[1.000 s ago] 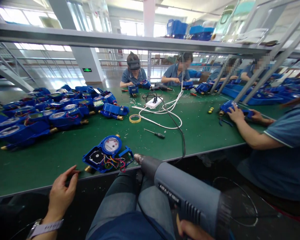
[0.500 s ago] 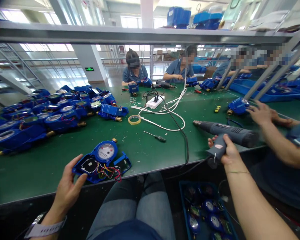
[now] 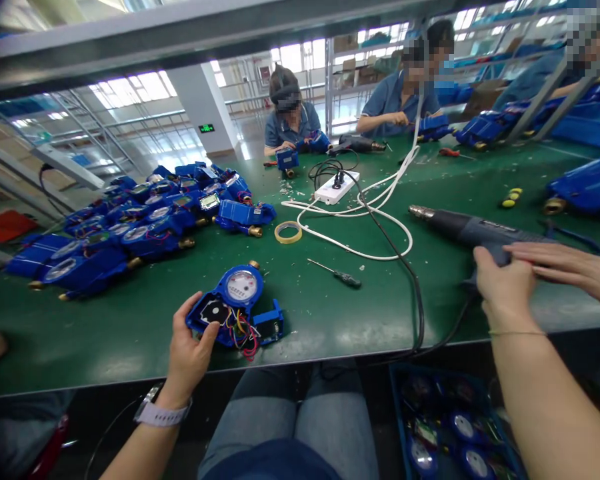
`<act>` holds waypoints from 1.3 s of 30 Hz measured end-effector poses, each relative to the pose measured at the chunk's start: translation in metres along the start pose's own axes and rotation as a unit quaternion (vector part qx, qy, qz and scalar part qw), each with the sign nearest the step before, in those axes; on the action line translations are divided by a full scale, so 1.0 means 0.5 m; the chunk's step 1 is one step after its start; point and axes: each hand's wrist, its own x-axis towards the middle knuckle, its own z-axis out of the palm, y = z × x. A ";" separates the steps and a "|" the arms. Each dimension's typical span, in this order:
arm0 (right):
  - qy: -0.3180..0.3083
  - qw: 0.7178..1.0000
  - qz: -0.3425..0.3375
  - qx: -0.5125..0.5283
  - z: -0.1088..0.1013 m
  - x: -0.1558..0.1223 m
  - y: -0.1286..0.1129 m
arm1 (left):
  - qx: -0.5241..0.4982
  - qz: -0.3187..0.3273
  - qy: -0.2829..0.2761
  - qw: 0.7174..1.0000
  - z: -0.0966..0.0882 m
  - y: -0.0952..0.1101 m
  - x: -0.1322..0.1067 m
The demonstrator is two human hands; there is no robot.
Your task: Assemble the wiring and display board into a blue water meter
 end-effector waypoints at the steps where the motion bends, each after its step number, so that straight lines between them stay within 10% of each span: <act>1: 0.003 1.000 -0.017 -0.014 0.017 -0.025 -0.021 | 0.003 0.034 0.007 0.999 -0.002 0.007 0.009; 5: -0.167 0.976 -0.141 -0.021 0.115 -0.123 -0.122 | 0.034 0.209 -0.002 0.977 -0.018 0.075 0.055; 8: -0.254 0.947 -0.193 -0.017 0.198 -0.166 -0.185 | 0.103 0.270 -0.176 0.941 -0.010 0.150 0.090; 16: -0.271 0.958 -0.093 0.024 0.268 -0.190 -0.231 | 0.250 0.289 -0.405 0.831 0.054 0.212 0.120; 20: -0.271 0.953 0.005 0.136 0.222 -0.245 -0.277 | 0.128 0.230 -0.348 0.900 0.023 0.189 0.107; 23: -0.321 0.914 0.049 0.244 0.194 -0.316 -0.356 | -0.055 0.099 -0.202 0.973 -0.007 0.165 0.087; 28: -0.375 0.852 0.048 0.361 0.221 -0.414 -0.505 | -0.290 -0.072 -0.038 0.953 -0.025 0.115 0.038; 34: -0.387 0.833 0.051 0.391 0.298 -0.438 -0.581 | -0.340 -0.125 -0.098 0.927 -0.065 0.060 -0.030; 39: -0.417 0.832 0.034 0.363 0.310 -0.410 -0.588 | -0.083 -0.001 -0.123 0.989 -0.142 0.006 -0.041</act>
